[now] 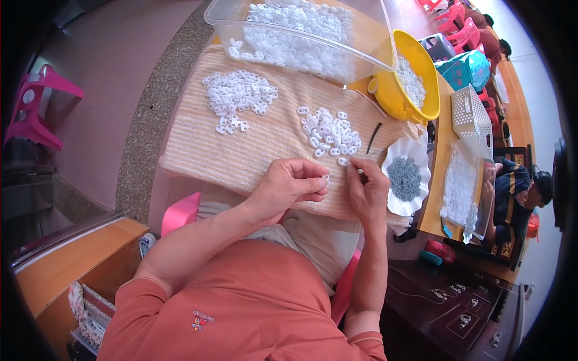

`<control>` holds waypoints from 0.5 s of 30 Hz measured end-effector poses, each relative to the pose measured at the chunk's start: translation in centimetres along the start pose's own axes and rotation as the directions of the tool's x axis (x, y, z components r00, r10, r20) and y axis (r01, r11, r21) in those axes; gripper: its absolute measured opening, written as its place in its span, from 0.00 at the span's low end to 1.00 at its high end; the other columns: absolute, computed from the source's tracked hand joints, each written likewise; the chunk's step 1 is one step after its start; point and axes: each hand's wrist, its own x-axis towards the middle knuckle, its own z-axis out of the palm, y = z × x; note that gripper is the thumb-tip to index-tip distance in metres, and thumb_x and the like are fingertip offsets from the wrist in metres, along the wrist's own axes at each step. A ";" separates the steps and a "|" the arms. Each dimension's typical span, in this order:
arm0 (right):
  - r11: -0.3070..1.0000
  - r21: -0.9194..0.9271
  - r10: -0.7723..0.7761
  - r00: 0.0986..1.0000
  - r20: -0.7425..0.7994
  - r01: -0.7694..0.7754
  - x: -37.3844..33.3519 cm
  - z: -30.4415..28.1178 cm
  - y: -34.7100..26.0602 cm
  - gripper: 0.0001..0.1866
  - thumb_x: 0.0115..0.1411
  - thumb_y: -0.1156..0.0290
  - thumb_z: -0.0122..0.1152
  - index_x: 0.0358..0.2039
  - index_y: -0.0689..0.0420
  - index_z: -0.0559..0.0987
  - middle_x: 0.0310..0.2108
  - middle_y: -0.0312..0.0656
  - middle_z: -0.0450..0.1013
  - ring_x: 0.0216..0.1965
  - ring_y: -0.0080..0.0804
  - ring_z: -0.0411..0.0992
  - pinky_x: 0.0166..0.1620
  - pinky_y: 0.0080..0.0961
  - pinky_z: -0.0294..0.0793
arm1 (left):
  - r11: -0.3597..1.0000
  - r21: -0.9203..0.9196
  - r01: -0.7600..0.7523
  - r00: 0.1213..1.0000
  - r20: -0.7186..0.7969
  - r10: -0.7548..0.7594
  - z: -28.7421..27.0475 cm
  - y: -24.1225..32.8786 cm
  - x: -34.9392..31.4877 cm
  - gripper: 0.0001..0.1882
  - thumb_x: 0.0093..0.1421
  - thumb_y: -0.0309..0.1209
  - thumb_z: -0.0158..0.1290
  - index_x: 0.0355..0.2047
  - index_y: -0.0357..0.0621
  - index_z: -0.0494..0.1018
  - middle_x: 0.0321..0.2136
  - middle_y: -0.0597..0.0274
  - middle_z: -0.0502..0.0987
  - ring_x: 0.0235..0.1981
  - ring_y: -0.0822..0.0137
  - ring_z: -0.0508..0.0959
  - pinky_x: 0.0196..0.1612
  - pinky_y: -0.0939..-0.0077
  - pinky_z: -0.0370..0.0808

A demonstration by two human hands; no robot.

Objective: Manually assembling small white plastic components on a table.

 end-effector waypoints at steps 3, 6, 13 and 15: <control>1.000 0.006 -0.006 1.000 0.000 0.006 0.1 0.2 0.1 0.08 0.57 0.78 0.60 0.38 0.64 0.79 0.28 0.43 0.76 0.24 0.23 0.70 0.29 0.20 0.69 | 1.000 0.001 -0.001 1.000 0.004 0.001 0.0 0.0 0.0 0.09 0.58 0.21 0.57 0.40 0.38 0.74 0.32 0.61 0.78 0.31 0.72 0.80 0.37 0.79 0.81; 0.999 -0.024 -0.031 1.000 0.002 0.031 0.4 0.4 -0.2 0.08 0.56 0.77 0.62 0.37 0.63 0.80 0.28 0.43 0.75 0.24 0.24 0.71 0.29 0.20 0.70 | 1.000 0.001 0.002 1.000 0.007 -0.002 0.0 0.1 0.0 0.09 0.58 0.22 0.57 0.40 0.38 0.74 0.32 0.61 0.78 0.31 0.72 0.80 0.37 0.79 0.81; 0.990 -0.108 -0.093 0.996 0.014 0.094 0.4 0.5 -0.9 0.07 0.55 0.76 0.63 0.35 0.60 0.80 0.31 0.42 0.75 0.27 0.35 0.74 0.30 0.26 0.72 | 1.000 0.013 0.005 1.000 0.005 -0.005 0.1 0.1 0.0 0.09 0.58 0.22 0.57 0.40 0.38 0.74 0.31 0.62 0.78 0.31 0.73 0.79 0.37 0.79 0.80; 0.980 -0.154 -0.123 0.992 0.014 0.124 0.6 0.4 -1.3 0.06 0.55 0.75 0.62 0.35 0.60 0.80 0.31 0.43 0.74 0.27 0.38 0.75 0.31 0.29 0.73 | 1.000 0.016 0.008 1.000 0.000 -0.008 0.1 0.1 -0.1 0.09 0.58 0.22 0.57 0.40 0.38 0.74 0.31 0.62 0.78 0.31 0.73 0.79 0.36 0.79 0.80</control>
